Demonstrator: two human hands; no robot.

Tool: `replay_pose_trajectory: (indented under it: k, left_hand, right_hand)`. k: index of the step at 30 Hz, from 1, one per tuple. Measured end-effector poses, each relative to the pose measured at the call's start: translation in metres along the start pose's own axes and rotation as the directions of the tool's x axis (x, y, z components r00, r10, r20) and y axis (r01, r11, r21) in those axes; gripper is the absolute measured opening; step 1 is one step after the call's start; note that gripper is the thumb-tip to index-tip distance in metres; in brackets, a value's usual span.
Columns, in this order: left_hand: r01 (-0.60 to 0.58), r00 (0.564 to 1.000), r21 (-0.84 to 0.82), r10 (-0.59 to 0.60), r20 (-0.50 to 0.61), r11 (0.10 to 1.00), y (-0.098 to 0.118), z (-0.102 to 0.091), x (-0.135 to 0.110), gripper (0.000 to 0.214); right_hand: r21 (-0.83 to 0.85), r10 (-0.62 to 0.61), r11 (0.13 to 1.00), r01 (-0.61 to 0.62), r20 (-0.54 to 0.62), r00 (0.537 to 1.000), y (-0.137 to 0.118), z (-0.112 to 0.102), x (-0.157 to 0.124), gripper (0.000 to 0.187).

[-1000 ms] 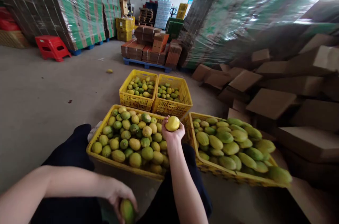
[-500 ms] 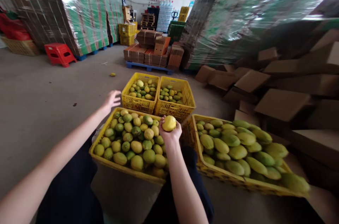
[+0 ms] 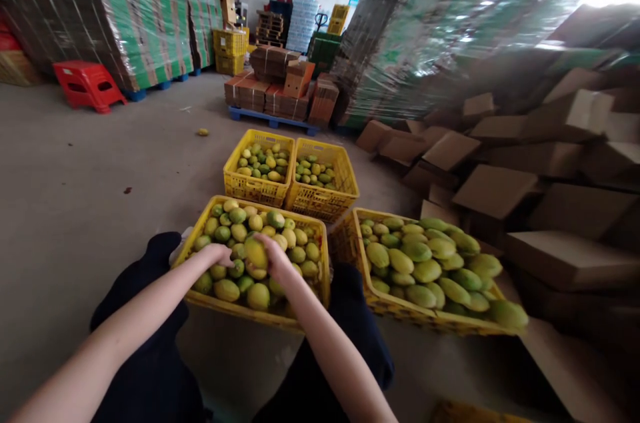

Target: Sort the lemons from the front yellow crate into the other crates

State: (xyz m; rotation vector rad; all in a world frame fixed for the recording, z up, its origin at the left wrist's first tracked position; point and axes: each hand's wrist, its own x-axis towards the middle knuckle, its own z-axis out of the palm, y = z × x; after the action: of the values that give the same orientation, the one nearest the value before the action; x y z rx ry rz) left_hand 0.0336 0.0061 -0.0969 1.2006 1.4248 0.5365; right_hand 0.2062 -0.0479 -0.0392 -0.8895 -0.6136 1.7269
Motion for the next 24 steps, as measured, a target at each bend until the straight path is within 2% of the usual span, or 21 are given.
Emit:
replay_pose_trajectory:
  k: [3, 5, 7, 8, 9, 11, 12, 13, 15, 17, 18, 20, 24]
  left_hand:
    - [0.003, 0.999, 0.069, -0.006, 0.048, 0.998, -0.005, 0.003, 0.002, 0.045]
    - [-0.004, 0.997, 0.137, -0.007, 0.078, 0.991, -0.009, 0.005, 0.002, 0.044]
    - [-0.017, 0.995, 0.202, -0.004, 0.103, 0.979, -0.011, 0.004, 0.003, 0.045]
    - [-0.027, 0.993, 0.227, 0.001, 0.115, 0.974, -0.011, 0.003, 0.003, 0.046]
    - [-0.04, 0.992, 0.244, 0.009, 0.125, 0.969, -0.011, 0.0, 0.004, 0.046]
    - [-0.074, 0.99, 0.259, 0.039, 0.137, 0.963, -0.008, -0.007, 0.007, 0.046]
    - [-0.092, 0.989, 0.258, 0.057, 0.138, 0.962, -0.007, -0.012, 0.009, 0.045]
    - [-0.11, 0.988, 0.256, 0.077, 0.135, 0.96, -0.005, -0.016, 0.01, 0.044]
    - [-0.138, 0.986, 0.255, 0.109, 0.127, 0.957, -0.003, -0.024, 0.012, 0.04]
    - [-0.147, 0.985, 0.266, 0.117, 0.125, 0.953, -0.002, -0.029, 0.013, 0.038]
    - [-0.143, 0.986, 0.275, 0.113, 0.122, 0.951, -0.001, -0.031, 0.013, 0.038]
    - [-0.118, 0.99, 0.297, 0.088, 0.112, 0.948, 0.0, -0.035, 0.014, 0.039]
    - [-0.033, 0.999, 0.343, 0.017, 0.049, 0.939, 0.003, -0.048, 0.019, 0.034]
  right_hand:
    - [-0.077, 0.154, 0.986, -0.147, 0.091, 0.984, 0.029, 0.02, -0.032, 0.026]
    - [-0.108, 0.217, 0.974, -0.2, 0.182, 0.959, 0.038, 0.025, -0.051, 0.032]
    - [-0.091, 0.181, 0.981, -0.171, 0.111, 0.977, 0.027, 0.022, -0.058, 0.03]
    - [-0.08, 0.146, 0.986, -0.147, -0.019, 0.989, 0.011, 0.018, -0.055, 0.025]
    - [-0.074, 0.107, 0.99, -0.121, -0.166, 0.98, -0.011, 0.015, -0.048, 0.023]
    - [-0.084, 0.039, 0.993, -0.082, -0.425, 0.904, -0.071, 0.006, -0.023, 0.038]
    - [-0.096, 0.016, 0.993, -0.075, -0.507, 0.862, -0.105, 0.002, -0.009, 0.047]
    - [-0.109, -0.003, 0.992, -0.071, -0.56, 0.828, -0.139, -0.003, 0.006, 0.05]
    - [-0.141, -0.037, 0.988, -0.063, -0.613, 0.789, -0.198, -0.014, 0.03, 0.038]
    - [-0.18, -0.099, 0.983, -0.026, -0.654, 0.75, -0.23, -0.027, 0.04, 0.031]
    - [-0.199, -0.128, 0.98, -0.008, -0.66, 0.74, -0.234, -0.034, 0.04, 0.028]
    - [-0.23, -0.153, 0.973, 0.001, -0.643, 0.751, -0.218, -0.047, 0.032, 0.018]
    - [-0.278, -0.073, 0.957, -0.078, -0.496, 0.865, -0.136, -0.059, -0.002, 0.006]
